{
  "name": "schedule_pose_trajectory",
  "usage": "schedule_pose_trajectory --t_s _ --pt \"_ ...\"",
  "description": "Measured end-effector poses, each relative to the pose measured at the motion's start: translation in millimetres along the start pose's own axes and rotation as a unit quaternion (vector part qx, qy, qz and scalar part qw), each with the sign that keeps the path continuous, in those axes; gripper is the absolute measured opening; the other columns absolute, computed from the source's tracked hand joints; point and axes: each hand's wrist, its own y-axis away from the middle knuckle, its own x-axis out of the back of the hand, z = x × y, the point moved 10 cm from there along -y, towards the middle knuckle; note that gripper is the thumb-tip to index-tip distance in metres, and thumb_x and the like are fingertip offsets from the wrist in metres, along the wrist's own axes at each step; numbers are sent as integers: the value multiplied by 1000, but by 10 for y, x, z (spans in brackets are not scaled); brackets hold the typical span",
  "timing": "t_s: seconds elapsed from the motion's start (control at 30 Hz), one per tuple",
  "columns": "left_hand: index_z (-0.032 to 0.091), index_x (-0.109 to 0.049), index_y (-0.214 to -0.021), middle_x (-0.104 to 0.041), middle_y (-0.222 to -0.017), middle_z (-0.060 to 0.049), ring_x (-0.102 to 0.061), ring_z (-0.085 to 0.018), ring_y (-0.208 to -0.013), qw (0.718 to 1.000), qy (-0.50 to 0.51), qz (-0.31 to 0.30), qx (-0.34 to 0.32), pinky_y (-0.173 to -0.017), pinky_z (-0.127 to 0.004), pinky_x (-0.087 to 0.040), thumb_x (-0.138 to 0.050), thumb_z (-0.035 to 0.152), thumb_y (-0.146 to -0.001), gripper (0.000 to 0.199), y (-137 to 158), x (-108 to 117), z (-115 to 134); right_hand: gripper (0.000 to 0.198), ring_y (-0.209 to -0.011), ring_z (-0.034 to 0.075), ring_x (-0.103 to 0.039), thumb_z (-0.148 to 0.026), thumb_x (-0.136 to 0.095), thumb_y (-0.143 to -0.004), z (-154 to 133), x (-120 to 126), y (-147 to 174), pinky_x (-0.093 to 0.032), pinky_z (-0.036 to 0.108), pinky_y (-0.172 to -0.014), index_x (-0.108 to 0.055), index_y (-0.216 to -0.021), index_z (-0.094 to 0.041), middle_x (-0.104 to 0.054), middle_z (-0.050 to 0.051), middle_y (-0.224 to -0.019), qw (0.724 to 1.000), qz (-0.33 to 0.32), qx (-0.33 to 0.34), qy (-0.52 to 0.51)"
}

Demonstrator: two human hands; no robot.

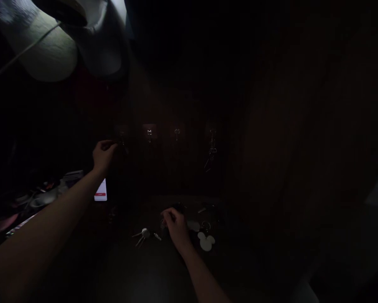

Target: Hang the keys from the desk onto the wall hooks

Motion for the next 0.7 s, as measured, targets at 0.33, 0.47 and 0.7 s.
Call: schedule_pose_trajectory --t_s 0.33,0.47,0.7 --pt "17 -63 -95 -69 -96 -6 -62 -20 -91 983 -157 -42 -90 -83 -29 -45 -59 21 -69 26 11 -203 175 25 -53 12 -51 -39 -52 -76 -58 -32 22 -39 23 -53 -62 -70 -18 -54 -2 -53 1000 -14 -10 6" --pt "16 -63 -98 -69 -98 -8 -62 -20 -92 983 -165 -42 -72 -83 -29 -45 -58 20 -70 29 50 -194 61 25 -54 12 -52 -40 -52 -76 -51 -32 24 -39 23 -54 -62 -70 -18 -53 -2 -54 1000 -15 -14 -2" --pt "17 -61 -104 -67 -104 -7 -60 -21 -99 980 -192 -38 -35 -88 -31 -44 -61 27 -72 34 180 -156 -145 25 -56 12 -52 -40 -53 -76 -50 -21 19 -39 23 -55 -63 -71 -17 -54 -2 -55 1000 -14 -16 15"
